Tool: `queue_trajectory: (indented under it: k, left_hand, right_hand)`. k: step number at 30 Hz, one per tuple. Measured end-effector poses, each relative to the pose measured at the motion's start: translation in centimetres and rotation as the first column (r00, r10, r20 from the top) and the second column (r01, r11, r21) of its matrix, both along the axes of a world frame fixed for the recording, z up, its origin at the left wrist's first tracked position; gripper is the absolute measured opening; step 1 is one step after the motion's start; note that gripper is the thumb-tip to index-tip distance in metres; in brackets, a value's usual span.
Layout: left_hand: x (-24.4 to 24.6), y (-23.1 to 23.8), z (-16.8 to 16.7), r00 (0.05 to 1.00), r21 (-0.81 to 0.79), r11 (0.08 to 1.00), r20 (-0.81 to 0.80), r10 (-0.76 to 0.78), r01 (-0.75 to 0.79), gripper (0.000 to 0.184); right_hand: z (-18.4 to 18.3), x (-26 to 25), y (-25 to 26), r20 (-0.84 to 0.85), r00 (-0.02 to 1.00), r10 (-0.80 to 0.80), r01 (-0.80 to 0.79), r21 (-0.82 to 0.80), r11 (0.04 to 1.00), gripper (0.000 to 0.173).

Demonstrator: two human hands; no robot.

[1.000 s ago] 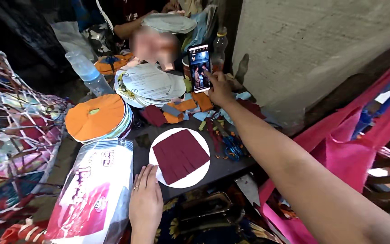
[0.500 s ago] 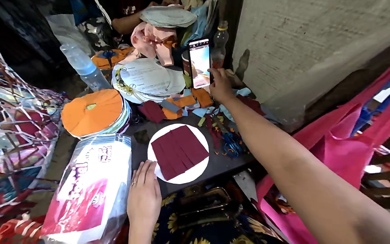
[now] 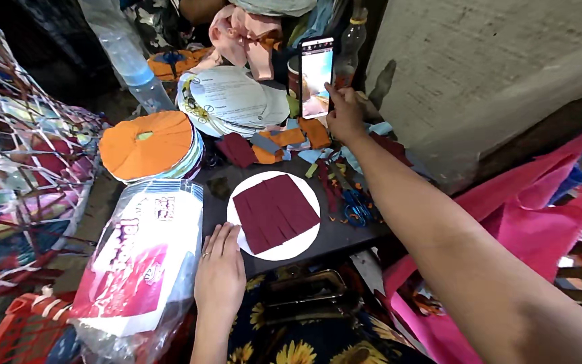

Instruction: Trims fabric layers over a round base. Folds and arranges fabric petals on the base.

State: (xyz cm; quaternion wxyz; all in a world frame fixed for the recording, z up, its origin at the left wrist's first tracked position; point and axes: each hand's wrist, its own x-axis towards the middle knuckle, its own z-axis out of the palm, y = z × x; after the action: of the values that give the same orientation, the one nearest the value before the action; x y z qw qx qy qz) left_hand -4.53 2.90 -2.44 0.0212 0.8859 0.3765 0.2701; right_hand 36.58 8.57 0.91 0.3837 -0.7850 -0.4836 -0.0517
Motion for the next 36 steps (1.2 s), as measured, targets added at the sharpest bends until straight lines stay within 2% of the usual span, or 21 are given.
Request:
queue_trajectory:
  k: [4,11,16,23,36]
  left_hand:
    - [-0.04,0.03,-0.06,1.0,0.009,1.0,0.001,0.001,-0.001,0.04]
    - [-0.03,0.03,-0.08,1.0,0.004,1.0,0.005,0.002,-0.002,0.04]
    - [-0.1,0.04,-0.19,1.0,0.006,1.0,0.0,0.006,-0.006,0.041]
    - [-0.17,-0.02,-0.34,1.0,-0.001,1.0,-0.02,0.009,-0.009,0.044]
    - [-0.11,-0.03,-0.36,0.999,-0.001,1.0,-0.051,0.011,-0.011,0.043]
  right_hand:
    - [0.03,-0.09,0.07,-0.017,1.0,-0.006,0.006,0.015,1.0,0.07]
    - [-0.56,0.41,0.17,0.011,1.0,0.003,-0.003,0.073,0.997,0.057]
    - [-0.16,0.33,0.03,-0.04,0.999,0.001,0.0,0.027,1.0,0.052]
    - [-0.23,0.28,-0.09,-0.029,1.0,0.013,-0.013,0.016,1.0,0.041]
    - [0.12,0.24,-0.2,-0.011,1.0,0.019,-0.02,-0.04,0.999,0.035]
